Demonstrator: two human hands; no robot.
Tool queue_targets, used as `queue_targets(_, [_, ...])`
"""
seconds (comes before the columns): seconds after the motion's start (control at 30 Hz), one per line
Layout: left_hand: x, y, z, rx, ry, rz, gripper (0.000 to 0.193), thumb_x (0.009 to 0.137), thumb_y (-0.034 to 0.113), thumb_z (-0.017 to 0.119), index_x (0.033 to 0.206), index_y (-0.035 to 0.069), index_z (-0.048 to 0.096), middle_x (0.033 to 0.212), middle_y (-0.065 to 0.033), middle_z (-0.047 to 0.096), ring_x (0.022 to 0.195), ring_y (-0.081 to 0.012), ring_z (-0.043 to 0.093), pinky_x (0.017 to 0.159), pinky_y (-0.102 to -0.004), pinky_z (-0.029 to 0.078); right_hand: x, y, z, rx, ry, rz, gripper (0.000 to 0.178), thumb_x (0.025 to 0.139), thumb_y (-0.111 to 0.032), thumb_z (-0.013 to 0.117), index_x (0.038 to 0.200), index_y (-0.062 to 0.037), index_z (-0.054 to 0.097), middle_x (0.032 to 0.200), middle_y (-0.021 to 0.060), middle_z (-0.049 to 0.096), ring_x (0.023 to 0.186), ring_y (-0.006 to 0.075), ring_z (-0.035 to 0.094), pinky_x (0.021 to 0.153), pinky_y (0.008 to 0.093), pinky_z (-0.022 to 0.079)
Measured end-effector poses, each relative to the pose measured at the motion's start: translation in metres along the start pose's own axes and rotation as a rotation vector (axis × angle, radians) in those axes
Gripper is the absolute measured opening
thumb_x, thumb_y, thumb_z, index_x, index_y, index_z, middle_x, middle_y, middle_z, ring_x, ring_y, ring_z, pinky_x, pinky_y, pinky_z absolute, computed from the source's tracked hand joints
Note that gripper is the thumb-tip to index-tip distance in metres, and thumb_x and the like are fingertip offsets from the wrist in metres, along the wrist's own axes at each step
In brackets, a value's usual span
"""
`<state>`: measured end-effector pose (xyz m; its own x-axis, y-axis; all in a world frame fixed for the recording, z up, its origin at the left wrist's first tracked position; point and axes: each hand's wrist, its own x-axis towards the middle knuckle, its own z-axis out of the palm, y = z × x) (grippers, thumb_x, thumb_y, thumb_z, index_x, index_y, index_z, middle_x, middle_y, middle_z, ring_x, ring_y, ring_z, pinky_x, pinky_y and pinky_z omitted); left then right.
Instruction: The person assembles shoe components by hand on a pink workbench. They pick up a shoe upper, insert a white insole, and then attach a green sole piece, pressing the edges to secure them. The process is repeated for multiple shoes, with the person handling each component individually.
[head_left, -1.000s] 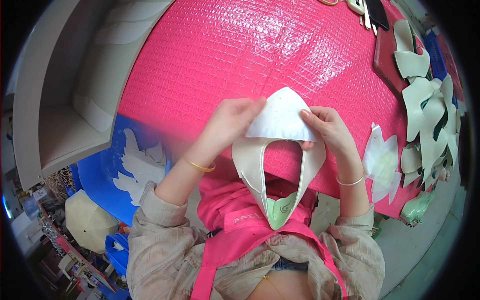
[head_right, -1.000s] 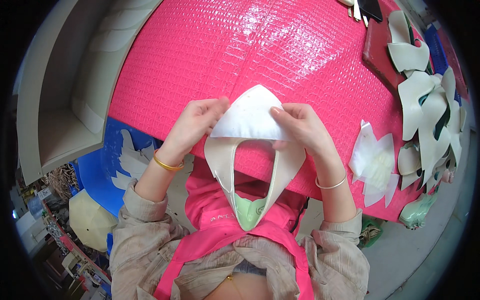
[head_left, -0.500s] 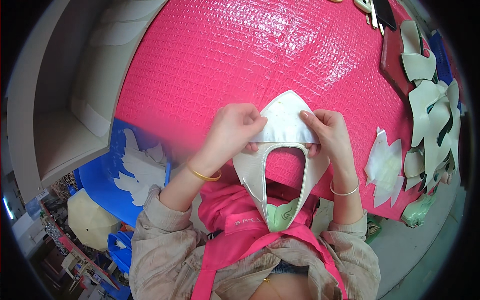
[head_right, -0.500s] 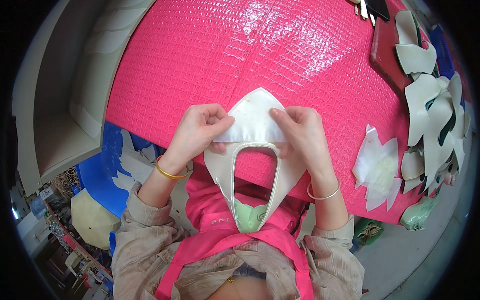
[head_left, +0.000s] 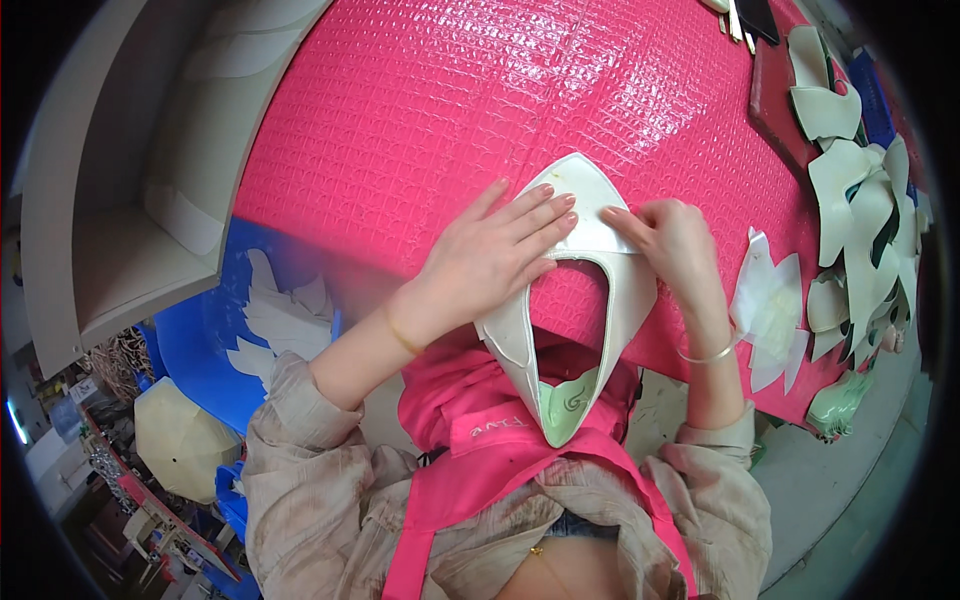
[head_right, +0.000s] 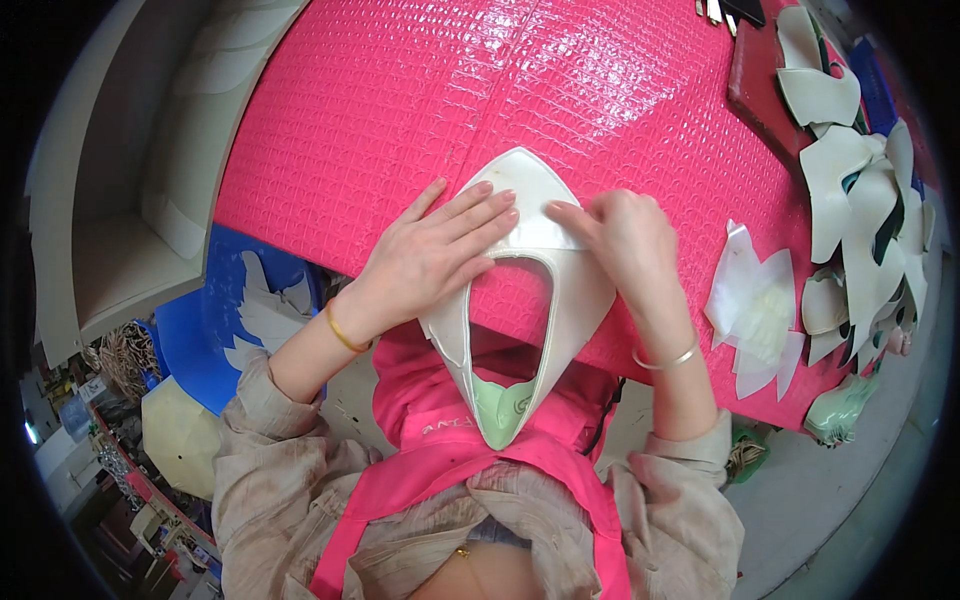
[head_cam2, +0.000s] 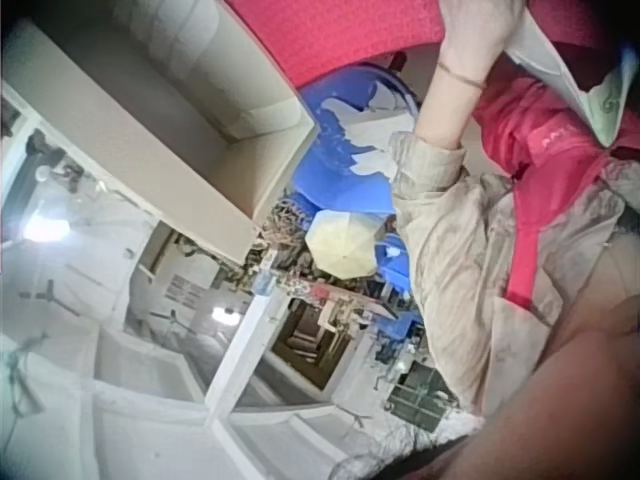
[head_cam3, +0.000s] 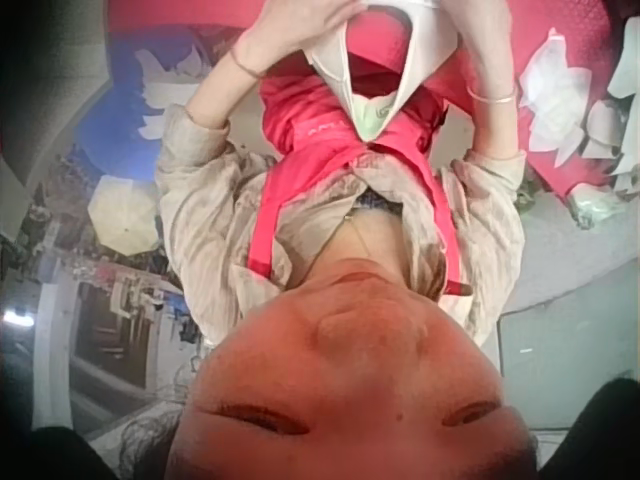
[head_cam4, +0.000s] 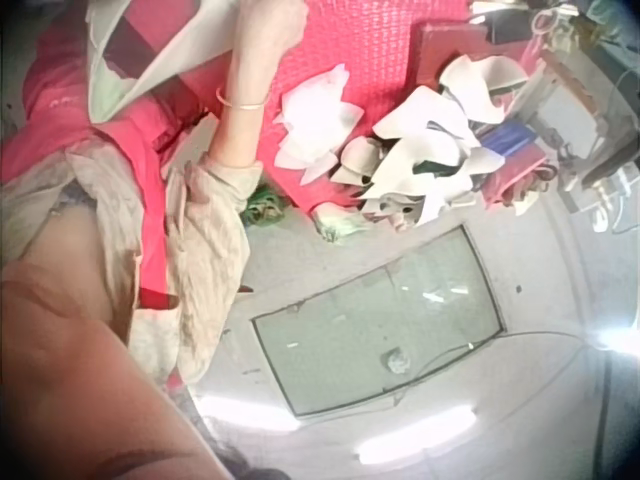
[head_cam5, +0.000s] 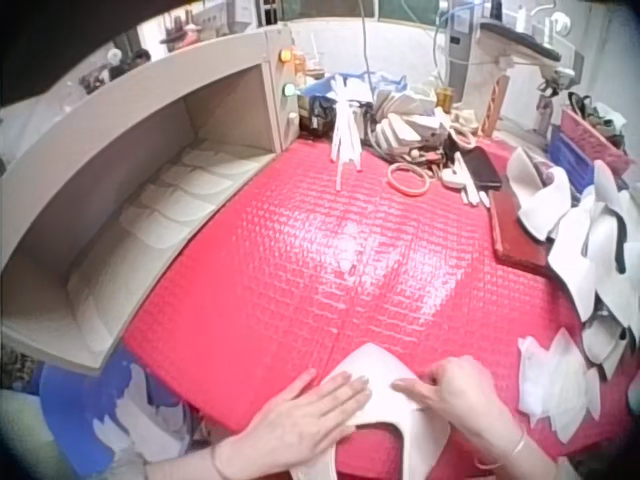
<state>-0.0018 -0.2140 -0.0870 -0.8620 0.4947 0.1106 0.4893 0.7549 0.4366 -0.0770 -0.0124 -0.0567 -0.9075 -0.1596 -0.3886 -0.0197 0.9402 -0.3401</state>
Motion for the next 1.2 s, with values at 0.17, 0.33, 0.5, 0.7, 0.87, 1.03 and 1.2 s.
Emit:
queue_targets(0.17, [-0.001,-0.004,0.007,0.021,0.044,0.053,0.044,0.082,0.022,0.052,0.124,0.012,0.045,0.132,-0.0022,0.041,0.124,-0.0185,0.036,0.103,-0.043,0.025,-0.047,0.001,0.006,-0.037,0.184,-0.483,0.043,0.074,-0.029,0.063,0.11,-0.0075,0.054,0.11,0.0165,0.052,0.101,0.0279,0.052,0.083,0.0402,0.04])
queue_targets(0.33, [-0.034,-0.01,-0.008,0.03,-0.036,0.121,0.043,0.082,0.02,0.052,0.123,0.011,0.047,0.132,-0.0027,0.041,0.123,-0.0193,0.037,0.103,-0.0434,0.024,-0.057,0.029,0.025,-0.25,0.067,-0.618,0.049,0.082,-0.03,0.052,0.129,-0.0224,0.042,0.137,0.0079,0.034,0.129,0.0234,0.028,0.105,0.0427,0.021])
queue_targets(0.5, [-0.079,0.001,-0.024,0.046,0.005,0.015,0.035,0.077,0.013,0.055,0.112,0.008,0.055,0.128,-0.0052,0.045,0.12,-0.0249,0.041,0.099,-0.0428,0.031,-0.037,0.037,0.012,0.021,0.083,-0.774,0.03,0.085,-0.024,0.048,0.113,-0.0161,0.058,0.114,0.0106,0.05,0.104,0.0267,0.046,0.09,0.0363,0.035])
queue_targets(0.7, [-0.07,0.025,-0.005,0.1,0.312,-0.09,0.015,0.074,0.003,0.058,0.089,0.001,0.057,0.104,-0.0154,0.053,0.107,-0.0311,0.05,0.082,-0.0344,0.045,-0.126,-0.04,0.005,0.261,-0.151,-0.573,0.05,0.067,-0.02,0.072,0.106,-0.0017,0.047,0.085,0.0146,0.054,0.077,0.0283,0.054,0.068,0.0371,0.044])
queue_targets(0.87, [-0.073,0.039,-0.035,-0.834,0.231,-0.727,0.031,0.081,0.026,0.062,0.096,0.0,0.056,0.107,-0.0111,0.054,0.095,-0.0143,0.053,0.077,-0.0285,0.044,-0.14,-0.031,-0.002,0.532,-0.172,-0.643,0.059,0.071,0.002,0.063,0.122,-0.0011,0.033,0.083,0.0169,0.058,0.074,0.0297,0.06,0.066,0.0337,0.047])
queue_targets(1.03, [-0.028,0.051,-0.033,-1.698,0.318,-0.374,0.033,0.089,0.028,0.048,0.105,-0.001,0.054,0.098,-0.0088,0.061,0.087,-0.0152,0.059,0.08,-0.0291,0.045,-0.129,-0.033,-0.034,0.597,0.073,-0.646,0.063,0.07,0.001,0.066,0.125,-0.007,0.036,0.086,0.0122,0.059,0.075,0.0221,0.058,0.07,0.0305,0.045])
queue_targets(1.2, [0.008,0.066,-0.042,-1.834,0.521,-0.383,0.023,0.089,0.019,0.048,0.103,0.001,0.052,0.095,-0.0106,0.062,0.083,-0.0196,0.062,0.074,-0.0325,0.051,-0.117,-0.025,-0.054,0.2,0.684,-0.744,0.041,0.067,-0.006,0.069,0.105,-0.0061,0.056,0.084,0.0097,0.054,0.081,0.0212,0.053,0.072,0.0313,0.043])
